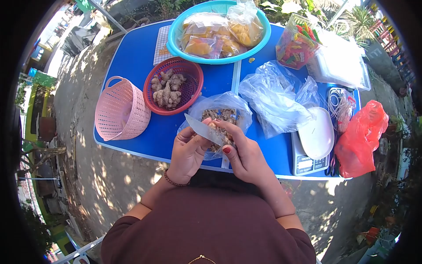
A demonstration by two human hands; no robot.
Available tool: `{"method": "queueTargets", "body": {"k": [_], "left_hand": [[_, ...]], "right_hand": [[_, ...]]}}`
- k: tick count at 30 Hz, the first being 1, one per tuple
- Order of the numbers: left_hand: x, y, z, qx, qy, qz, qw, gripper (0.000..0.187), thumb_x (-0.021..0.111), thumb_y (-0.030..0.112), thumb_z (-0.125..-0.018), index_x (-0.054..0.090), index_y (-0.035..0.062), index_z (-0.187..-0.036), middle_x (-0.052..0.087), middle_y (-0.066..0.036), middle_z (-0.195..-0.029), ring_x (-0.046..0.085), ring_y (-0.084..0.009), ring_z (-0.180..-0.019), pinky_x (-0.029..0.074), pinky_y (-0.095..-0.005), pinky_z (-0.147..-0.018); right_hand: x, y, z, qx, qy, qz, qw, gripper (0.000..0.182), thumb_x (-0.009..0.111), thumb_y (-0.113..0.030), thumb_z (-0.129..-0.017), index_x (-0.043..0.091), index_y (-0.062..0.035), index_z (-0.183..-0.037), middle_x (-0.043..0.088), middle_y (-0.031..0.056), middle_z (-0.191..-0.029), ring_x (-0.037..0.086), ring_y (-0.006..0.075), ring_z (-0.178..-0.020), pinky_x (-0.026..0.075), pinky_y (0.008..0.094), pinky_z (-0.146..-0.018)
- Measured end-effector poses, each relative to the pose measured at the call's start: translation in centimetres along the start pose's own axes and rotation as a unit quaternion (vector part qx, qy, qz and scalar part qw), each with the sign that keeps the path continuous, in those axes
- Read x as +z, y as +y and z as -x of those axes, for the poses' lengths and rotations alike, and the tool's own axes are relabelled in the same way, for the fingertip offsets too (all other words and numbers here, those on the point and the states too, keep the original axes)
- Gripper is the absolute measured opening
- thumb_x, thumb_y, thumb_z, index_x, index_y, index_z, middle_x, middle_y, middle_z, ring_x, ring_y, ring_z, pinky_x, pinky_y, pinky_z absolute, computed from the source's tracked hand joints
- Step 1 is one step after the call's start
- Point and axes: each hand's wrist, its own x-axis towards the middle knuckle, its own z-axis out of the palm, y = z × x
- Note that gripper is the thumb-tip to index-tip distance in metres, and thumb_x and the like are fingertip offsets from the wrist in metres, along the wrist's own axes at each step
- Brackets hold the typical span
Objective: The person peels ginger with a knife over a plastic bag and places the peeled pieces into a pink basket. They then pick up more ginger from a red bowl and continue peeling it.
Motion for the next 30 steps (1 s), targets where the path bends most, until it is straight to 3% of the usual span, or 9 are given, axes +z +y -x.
{"method": "queueTargets", "body": {"k": [3,6,12,15,18,20,22,26,30], "left_hand": [[-0.2,0.2,0.1,0.002,-0.007,-0.019,1.000,0.030,0.059,0.002,-0.088,0.056,-0.0041,-0.118,0.061,-0.015,-0.117,0.062,-0.0181,-0.102,0.052,-0.0306,-0.090],[-0.4,0.3,0.1,-0.015,0.008,-0.029,0.999,0.031,0.060,0.002,-0.088,0.056,-0.0048,-0.118,0.060,-0.016,-0.118,0.062,-0.0186,-0.103,0.052,-0.0316,-0.090],[0.0,0.4,0.0,0.008,0.021,-0.052,0.998,0.031,0.065,0.005,-0.086,0.059,-0.0046,-0.115,0.063,-0.012,-0.111,0.062,-0.0153,-0.098,0.051,-0.0279,-0.088],[-0.1,0.5,-0.1,0.015,0.009,-0.066,0.998,0.029,0.064,0.005,-0.087,0.060,-0.0044,-0.114,0.063,-0.012,-0.112,0.062,-0.0155,-0.099,0.051,-0.0278,-0.089],[0.2,0.8,-0.2,0.002,-0.011,-0.050,0.999,0.027,0.062,0.004,-0.088,0.060,-0.0037,-0.114,0.063,-0.013,-0.111,0.062,-0.0168,-0.099,0.051,-0.0293,-0.089],[0.1,0.9,-0.1,-0.013,-0.002,-0.021,1.000,0.026,0.059,0.001,-0.088,0.060,-0.0030,-0.113,0.064,-0.014,-0.110,0.063,-0.0191,-0.100,0.051,-0.0320,-0.090],[0.1,0.9,-0.1,-0.008,-0.002,-0.016,1.000,0.026,0.059,0.002,-0.088,0.060,-0.0035,-0.114,0.064,-0.013,-0.110,0.063,-0.0183,-0.099,0.051,-0.0310,-0.089],[-0.2,1.0,-0.1,0.000,-0.008,-0.049,0.999,0.028,0.061,0.001,-0.087,0.059,-0.0050,-0.114,0.063,-0.014,-0.111,0.063,-0.0176,-0.099,0.051,-0.0309,-0.090],[-0.2,0.9,0.1,0.061,-0.004,-0.142,0.988,0.035,0.062,0.001,-0.086,0.057,-0.0056,-0.120,0.064,-0.011,-0.109,0.061,-0.0126,-0.097,0.050,-0.0255,-0.084]], "right_hand": [[-0.6,-0.6,0.1,0.025,-0.035,0.042,0.998,0.043,0.049,-0.023,-0.095,0.041,-0.0024,-0.132,0.062,0.0191,-0.105,0.064,0.0333,-0.078,0.049,0.0367,-0.063],[-0.4,-0.4,-0.1,-0.021,-0.020,0.115,0.993,0.041,0.052,-0.020,-0.093,0.045,-0.0034,-0.130,0.062,0.0190,-0.101,0.064,0.0325,-0.074,0.049,0.0364,-0.063],[0.1,-0.4,-0.4,-0.015,-0.009,0.069,0.997,0.035,0.054,-0.016,-0.092,0.052,-0.0018,-0.124,0.059,0.0169,-0.089,0.059,0.0305,-0.069,0.048,0.0339,-0.061],[0.2,-0.5,-0.4,0.006,-0.002,0.063,0.998,0.032,0.052,-0.015,-0.094,0.053,-0.0009,-0.123,0.059,0.0143,-0.085,0.059,0.0255,-0.069,0.047,0.0326,-0.060],[0.4,-0.3,0.1,0.102,-0.016,-0.112,0.988,0.034,0.048,-0.019,-0.097,0.050,-0.0011,-0.125,0.061,0.0125,-0.088,0.059,0.0197,-0.070,0.047,0.0316,-0.061],[0.0,0.4,0.6,0.166,-0.037,-0.252,0.953,0.036,0.045,-0.021,-0.098,0.047,-0.0013,-0.128,0.062,0.0127,-0.094,0.059,0.0170,-0.073,0.048,0.0310,-0.064],[-0.2,0.2,0.4,0.181,-0.061,-0.268,0.944,0.039,0.044,-0.024,-0.099,0.043,-0.0016,-0.131,0.063,0.0139,-0.099,0.061,0.0171,-0.075,0.048,0.0306,-0.066],[0.0,-0.8,-0.1,0.087,-0.049,-0.073,0.992,0.044,0.047,-0.024,-0.097,0.041,-0.0024,-0.134,0.063,0.0153,-0.101,0.062,0.0224,-0.072,0.048,0.0316,-0.065],[0.3,-0.5,-0.2,-0.005,-0.015,0.056,0.998,0.044,0.054,-0.019,-0.092,0.045,-0.0037,-0.132,0.062,0.0144,-0.094,0.059,0.0285,-0.064,0.047,0.0347,-0.060]]}}
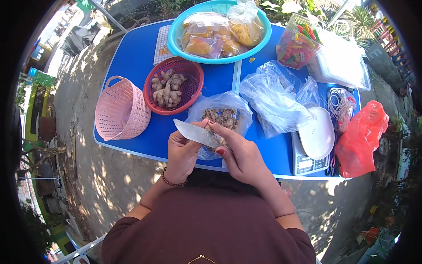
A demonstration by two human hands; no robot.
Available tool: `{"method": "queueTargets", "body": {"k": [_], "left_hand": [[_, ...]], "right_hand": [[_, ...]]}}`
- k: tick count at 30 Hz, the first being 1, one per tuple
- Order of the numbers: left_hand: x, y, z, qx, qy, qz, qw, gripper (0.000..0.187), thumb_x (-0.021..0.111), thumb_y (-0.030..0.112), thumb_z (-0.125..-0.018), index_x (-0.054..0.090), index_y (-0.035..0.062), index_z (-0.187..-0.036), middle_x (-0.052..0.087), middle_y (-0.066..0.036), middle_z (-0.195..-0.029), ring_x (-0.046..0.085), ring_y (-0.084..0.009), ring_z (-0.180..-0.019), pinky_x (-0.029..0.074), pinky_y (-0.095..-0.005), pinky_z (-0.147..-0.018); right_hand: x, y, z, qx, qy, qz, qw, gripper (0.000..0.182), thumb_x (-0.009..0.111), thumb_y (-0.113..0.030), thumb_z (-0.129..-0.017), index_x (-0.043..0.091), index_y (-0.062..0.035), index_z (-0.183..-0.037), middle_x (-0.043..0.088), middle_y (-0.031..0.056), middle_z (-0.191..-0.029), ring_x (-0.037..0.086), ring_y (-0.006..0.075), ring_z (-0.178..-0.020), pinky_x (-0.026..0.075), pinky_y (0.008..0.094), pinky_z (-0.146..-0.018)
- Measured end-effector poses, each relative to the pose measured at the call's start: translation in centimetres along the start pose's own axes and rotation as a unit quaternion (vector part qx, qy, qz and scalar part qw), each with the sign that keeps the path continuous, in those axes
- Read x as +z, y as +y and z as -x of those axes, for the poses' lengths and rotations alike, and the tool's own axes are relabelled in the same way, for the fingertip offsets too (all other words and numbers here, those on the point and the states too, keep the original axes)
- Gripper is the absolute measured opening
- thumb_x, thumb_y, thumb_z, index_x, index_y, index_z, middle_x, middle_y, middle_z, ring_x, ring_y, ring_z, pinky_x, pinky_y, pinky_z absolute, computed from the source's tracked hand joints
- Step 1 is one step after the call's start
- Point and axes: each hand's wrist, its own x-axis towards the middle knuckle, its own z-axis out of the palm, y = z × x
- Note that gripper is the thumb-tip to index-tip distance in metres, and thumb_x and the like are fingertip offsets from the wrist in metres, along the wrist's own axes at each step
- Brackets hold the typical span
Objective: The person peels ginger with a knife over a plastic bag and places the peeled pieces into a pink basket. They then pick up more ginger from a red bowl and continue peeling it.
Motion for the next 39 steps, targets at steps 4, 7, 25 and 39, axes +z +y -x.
{"method": "queueTargets", "body": {"k": [4,7,25,39], "left_hand": [[0.0,-0.2,0.1,0.025,-0.001,-0.021,0.999,0.033,0.063,0.000,-0.085,0.058,-0.0055,-0.118,0.064,-0.011,-0.109,0.061,-0.0123,-0.096,0.050,-0.0255,-0.084],[0.2,-0.1,0.2,0.017,-0.012,-0.027,0.999,0.029,0.062,0.000,-0.086,0.060,-0.0052,-0.115,0.064,-0.011,-0.109,0.060,-0.0124,-0.097,0.050,-0.0255,-0.085],[-0.7,-0.6,0.0,-0.072,0.011,0.101,0.992,0.034,0.060,0.004,-0.088,0.054,-0.0053,-0.120,0.060,-0.015,-0.117,0.062,-0.0187,-0.101,0.052,-0.0324,-0.090],[0.2,-0.5,-0.1,-0.048,0.021,0.115,0.992,0.028,0.063,0.004,-0.086,0.060,-0.0042,-0.114,0.065,-0.013,-0.108,0.063,-0.0166,-0.095,0.052,-0.0306,-0.086]], "right_hand": [[-0.4,-0.5,-0.1,0.002,-0.013,0.059,0.998,0.041,0.056,-0.014,-0.089,0.049,-0.0050,-0.129,0.060,0.0150,-0.090,0.059,0.0302,-0.064,0.047,0.0357,-0.057],[-0.1,-0.1,-0.2,-0.012,0.005,0.093,0.996,0.039,0.056,-0.013,-0.090,0.051,-0.0049,-0.127,0.059,0.0135,-0.085,0.058,0.0285,-0.061,0.046,0.0343,-0.054],[-1.2,-1.1,-0.1,0.086,-0.053,-0.027,0.994,0.044,0.054,-0.017,-0.091,0.044,-0.0030,-0.132,0.058,0.0194,-0.120,0.063,0.0342,-0.090,0.050,0.0351,-0.077],[-0.6,0.1,-0.3,0.069,-0.029,-0.125,0.989,0.039,0.055,-0.012,-0.091,0.049,-0.0017,-0.128,0.060,0.0195,-0.114,0.063,0.0330,-0.095,0.049,0.0322,-0.078]]}}
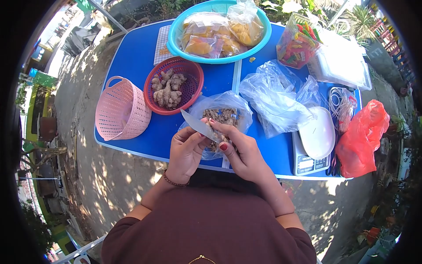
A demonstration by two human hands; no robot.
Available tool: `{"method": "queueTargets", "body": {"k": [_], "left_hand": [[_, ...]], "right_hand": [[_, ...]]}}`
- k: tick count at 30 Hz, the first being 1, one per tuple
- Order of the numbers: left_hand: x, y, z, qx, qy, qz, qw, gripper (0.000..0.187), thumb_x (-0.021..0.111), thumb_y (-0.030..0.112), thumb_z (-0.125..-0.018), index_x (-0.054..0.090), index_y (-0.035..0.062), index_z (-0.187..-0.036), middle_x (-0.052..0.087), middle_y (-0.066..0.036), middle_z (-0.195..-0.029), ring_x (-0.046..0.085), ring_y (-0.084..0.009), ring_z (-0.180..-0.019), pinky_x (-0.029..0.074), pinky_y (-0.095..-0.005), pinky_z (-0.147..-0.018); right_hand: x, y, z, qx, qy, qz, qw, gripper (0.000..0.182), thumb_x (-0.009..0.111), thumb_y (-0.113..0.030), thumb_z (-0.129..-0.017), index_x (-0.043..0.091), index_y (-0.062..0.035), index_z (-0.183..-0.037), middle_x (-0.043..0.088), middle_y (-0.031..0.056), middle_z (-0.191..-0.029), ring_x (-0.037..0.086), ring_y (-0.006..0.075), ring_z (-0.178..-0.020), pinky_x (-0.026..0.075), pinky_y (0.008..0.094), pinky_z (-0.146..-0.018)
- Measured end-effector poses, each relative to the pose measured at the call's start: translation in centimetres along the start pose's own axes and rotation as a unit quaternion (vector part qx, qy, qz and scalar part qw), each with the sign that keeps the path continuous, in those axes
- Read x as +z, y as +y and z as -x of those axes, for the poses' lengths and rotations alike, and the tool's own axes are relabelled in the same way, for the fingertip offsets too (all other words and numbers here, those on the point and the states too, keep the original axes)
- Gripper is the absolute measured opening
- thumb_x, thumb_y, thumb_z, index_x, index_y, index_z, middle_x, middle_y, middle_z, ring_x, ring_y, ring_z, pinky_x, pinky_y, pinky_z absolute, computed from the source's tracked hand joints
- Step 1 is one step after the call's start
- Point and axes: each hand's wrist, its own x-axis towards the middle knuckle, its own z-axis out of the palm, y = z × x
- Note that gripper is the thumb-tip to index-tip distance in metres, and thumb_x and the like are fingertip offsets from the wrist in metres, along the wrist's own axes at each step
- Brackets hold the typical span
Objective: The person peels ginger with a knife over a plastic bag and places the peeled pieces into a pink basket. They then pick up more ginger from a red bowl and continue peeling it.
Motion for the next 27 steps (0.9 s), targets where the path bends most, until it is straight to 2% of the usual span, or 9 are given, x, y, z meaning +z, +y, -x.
{"method": "queueTargets", "body": {"k": [3,9,12,15,18,21,27], "left_hand": [[-0.5,0.0,0.0,0.011,-0.001,-0.007,1.000,0.028,0.062,0.003,-0.087,0.059,-0.0045,-0.114,0.064,-0.013,-0.110,0.063,-0.0169,-0.097,0.052,-0.0308,-0.087],[0.0,0.1,0.1,0.017,0.038,-0.034,0.999,0.028,0.064,0.004,-0.086,0.061,-0.0033,-0.113,0.066,-0.011,-0.106,0.063,-0.0139,-0.094,0.051,-0.0276,-0.084],[0.2,0.0,0.0,0.011,0.041,-0.029,0.999,0.027,0.064,0.003,-0.086,0.062,-0.0035,-0.112,0.066,-0.012,-0.106,0.063,-0.0146,-0.093,0.051,-0.0280,-0.084],[-0.1,-0.2,0.1,0.012,0.022,-0.022,0.999,0.024,0.063,0.002,-0.087,0.062,-0.0038,-0.110,0.065,-0.013,-0.106,0.064,-0.0165,-0.095,0.052,-0.0294,-0.086],[-0.1,0.0,0.0,0.011,0.012,-0.004,1.000,0.023,0.061,0.001,-0.087,0.062,-0.0039,-0.110,0.065,-0.014,-0.106,0.064,-0.0183,-0.096,0.052,-0.0312,-0.088],[-0.2,0.0,-0.1,0.014,0.015,0.008,1.000,0.023,0.061,0.000,-0.087,0.062,-0.0040,-0.110,0.065,-0.014,-0.106,0.064,-0.0188,-0.096,0.052,-0.0318,-0.089],[-0.3,0.2,0.1,0.028,0.017,-0.076,0.997,0.027,0.059,0.002,-0.089,0.059,-0.0062,-0.115,0.065,-0.012,-0.104,0.064,-0.0164,-0.093,0.052,-0.0319,-0.085]], "right_hand": [[0.0,-0.8,-0.1,0.005,-0.011,0.025,1.000,0.041,0.054,-0.013,-0.091,0.048,-0.0017,-0.129,0.057,0.0204,-0.122,0.060,0.0347,-0.103,0.047,0.0339,-0.086],[0.5,-0.4,-0.2,-0.052,0.011,0.149,0.987,0.041,0.055,-0.013,-0.091,0.049,-0.0033,-0.130,0.062,0.0182,-0.108,0.064,0.0309,-0.082,0.051,0.0346,-0.070],[0.8,-0.1,-0.1,-0.041,0.025,0.215,0.976,0.040,0.056,-0.012,-0.090,0.050,-0.0046,-0.129,0.062,0.0162,-0.096,0.060,0.0289,-0.068,0.048,0.0339,-0.061],[1.0,0.9,-0.5,-0.081,0.053,0.140,0.986,0.040,0.054,-0.016,-0.092,0.049,-0.0051,-0.130,0.060,0.0136,-0.088,0.056,0.0241,-0.061,0.046,0.0326,-0.059],[0.2,0.2,-0.1,0.072,-0.009,-0.110,0.991,0.040,0.051,-0.020,-0.095,0.047,-0.0053,-0.131,0.059,0.0112,-0.086,0.053,0.0189,-0.061,0.045,0.0318,-0.061],[-0.1,-0.6,0.0,0.113,-0.035,-0.119,0.986,0.041,0.049,-0.023,-0.096,0.045,-0.0044,-0.132,0.061,0.0112,-0.092,0.055,0.0169,-0.069,0.046,0.0316,-0.065],[-0.2,-0.6,-0.3,0.035,-0.034,0.013,0.999,0.041,0.053,-0.017,-0.093,0.046,-0.0031,-0.131,0.063,0.0159,-0.108,0.062,0.0250,-0.085,0.048,0.0328,-0.073]]}}
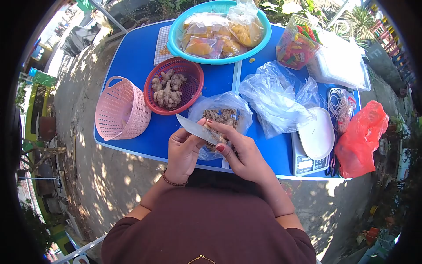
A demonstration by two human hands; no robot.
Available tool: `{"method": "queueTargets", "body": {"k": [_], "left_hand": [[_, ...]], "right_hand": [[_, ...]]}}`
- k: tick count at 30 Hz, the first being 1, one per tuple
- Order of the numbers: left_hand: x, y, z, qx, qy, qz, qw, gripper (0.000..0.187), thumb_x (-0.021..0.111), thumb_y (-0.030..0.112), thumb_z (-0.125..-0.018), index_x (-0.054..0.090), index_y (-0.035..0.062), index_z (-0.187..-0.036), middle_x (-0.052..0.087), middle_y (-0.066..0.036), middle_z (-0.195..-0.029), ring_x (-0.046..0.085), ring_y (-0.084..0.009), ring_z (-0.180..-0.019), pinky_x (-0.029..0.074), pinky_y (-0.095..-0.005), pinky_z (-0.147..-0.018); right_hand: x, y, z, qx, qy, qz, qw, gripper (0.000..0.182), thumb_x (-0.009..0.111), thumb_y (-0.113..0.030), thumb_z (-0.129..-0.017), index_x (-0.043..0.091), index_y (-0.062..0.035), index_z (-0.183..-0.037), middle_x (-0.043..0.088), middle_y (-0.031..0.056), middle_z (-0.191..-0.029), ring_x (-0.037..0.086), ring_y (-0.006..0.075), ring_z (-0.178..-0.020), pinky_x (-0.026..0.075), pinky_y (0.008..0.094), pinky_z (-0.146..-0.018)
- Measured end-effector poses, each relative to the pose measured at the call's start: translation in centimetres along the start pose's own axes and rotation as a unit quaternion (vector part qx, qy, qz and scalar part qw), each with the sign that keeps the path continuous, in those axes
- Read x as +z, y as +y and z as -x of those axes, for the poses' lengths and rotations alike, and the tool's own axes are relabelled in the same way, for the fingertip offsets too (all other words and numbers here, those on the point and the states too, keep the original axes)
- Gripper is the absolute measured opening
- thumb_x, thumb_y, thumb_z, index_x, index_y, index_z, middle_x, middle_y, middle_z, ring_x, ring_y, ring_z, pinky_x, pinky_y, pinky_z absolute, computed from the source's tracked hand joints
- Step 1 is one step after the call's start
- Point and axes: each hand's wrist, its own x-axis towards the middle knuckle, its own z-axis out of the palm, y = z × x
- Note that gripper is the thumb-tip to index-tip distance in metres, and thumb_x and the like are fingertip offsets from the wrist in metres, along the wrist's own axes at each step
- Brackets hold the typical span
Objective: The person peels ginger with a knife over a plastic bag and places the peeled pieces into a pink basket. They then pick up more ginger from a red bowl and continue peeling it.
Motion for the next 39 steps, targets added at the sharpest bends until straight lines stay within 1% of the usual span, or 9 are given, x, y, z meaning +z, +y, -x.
{"method": "queueTargets", "body": {"k": [6,12,14,21,24,27,30,36,39], "left_hand": [[-0.4,-0.3,-0.1,0.019,-0.005,-0.046,0.999,0.027,0.060,0.000,-0.088,0.059,-0.0068,-0.114,0.065,-0.013,-0.105,0.064,-0.0170,-0.093,0.052,-0.0318,-0.084],[-0.2,-0.2,-0.2,0.030,-0.006,-0.044,0.999,0.022,0.061,-0.001,-0.087,0.062,-0.0059,-0.108,0.065,-0.014,-0.106,0.064,-0.0172,-0.094,0.052,-0.0303,-0.085],[-0.1,-0.2,-0.1,0.023,-0.008,-0.028,0.999,0.023,0.063,0.000,-0.086,0.064,-0.0049,-0.108,0.066,-0.011,-0.104,0.063,-0.0131,-0.093,0.050,-0.0252,-0.085],[0.2,-0.1,-0.1,-0.013,-0.022,0.003,1.000,0.028,0.063,0.001,-0.086,0.060,-0.0038,-0.114,0.065,-0.011,-0.108,0.062,-0.0156,-0.098,0.052,-0.0278,-0.087],[0.1,0.0,-0.3,-0.057,-0.007,0.047,0.997,0.029,0.061,0.000,-0.087,0.059,-0.0026,-0.116,0.064,-0.012,-0.109,0.062,-0.0167,-0.100,0.052,-0.0296,-0.088],[0.2,0.1,-0.4,-0.057,-0.016,0.074,0.995,0.030,0.059,-0.001,-0.088,0.057,-0.0017,-0.118,0.063,-0.013,-0.111,0.063,-0.0186,-0.100,0.053,-0.0315,-0.088],[-0.3,-0.4,-0.4,-0.017,-0.032,0.050,0.998,0.031,0.059,-0.001,-0.088,0.056,-0.0019,-0.119,0.063,-0.013,-0.112,0.063,-0.0190,-0.099,0.054,-0.0319,-0.088],[-0.1,0.1,0.0,0.037,-0.021,-0.059,0.997,0.027,0.062,-0.001,-0.086,0.061,-0.0027,-0.113,0.066,-0.010,-0.107,0.062,-0.0128,-0.095,0.052,-0.0261,-0.084],[-0.2,0.1,0.2,0.057,-0.007,-0.115,0.992,0.026,0.062,-0.003,-0.085,0.063,-0.0037,-0.111,0.066,-0.010,-0.107,0.062,-0.0117,-0.095,0.052,-0.0251,-0.082]], "right_hand": [[0.2,0.2,-0.1,-0.034,0.023,0.054,0.998,0.035,0.055,-0.007,-0.090,0.052,-0.0015,-0.124,0.062,0.0174,-0.112,0.063,0.0321,-0.097,0.048,0.0351,-0.081],[1.7,1.5,-0.2,-0.071,0.088,0.031,0.993,0.030,0.054,-0.010,-0.092,0.053,0.0020,-0.119,0.063,0.0185,-0.103,0.064,0.0302,-0.092,0.048,0.0335,-0.078],[1.8,1.0,-0.1,-0.027,0.086,0.011,0.996,0.028,0.053,-0.012,-0.094,0.053,0.0030,-0.117,0.063,0.0173,-0.099,0.063,0.0254,-0.085,0.048,0.0312,-0.074],[2.0,1.6,0.3,0.023,0.093,-0.082,0.992,0.029,0.048,-0.019,-0.098,0.052,0.0024,-0.117,0.059,0.0069,-0.082,0.055,0.0108,-0.070,0.044,0.0247,-0.064],[1.7,1.9,0.4,0.057,0.060,-0.302,0.950,0.040,0.045,-0.029,-0.099,0.045,-0.0016,-0.128,0.045,-0.0025,-0.068,0.035,0.0020,-0.050,0.027,0.0183,-0.046],[0.7,1.3,0.7,0.078,0.034,-0.262,0.961,0.041,0.043,-0.027,-0.099,0.044,-0.0013,-0.132,0.054,0.0028,-0.075,0.047,0.0078,-0.061,0.038,0.0213,-0.057],[0.4,0.5,0.5,0.018,0.029,-0.080,0.996,0.043,0.044,-0.027,-0.099,0.042,-0.0029,-0.134,0.054,0.0046,-0.074,0.049,0.0098,-0.061,0.042,0.0239,-0.058],[0.3,-0.3,0.4,-0.019,0.034,0.064,0.997,0.043,0.050,-0.022,-0.095,0.043,-0.0036,-0.133,0.062,0.0175,-0.104,0.064,0.0285,-0.081,0.050,0.0345,-0.071],[0.7,-0.6,0.4,-0.037,0.064,0.098,0.992,0.042,0.052,-0.018,-0.093,0.045,-0.0039,-0.132,0.059,0.0187,-0.117,0.063,0.0348,-0.088,0.050,0.0365,-0.074]]}}
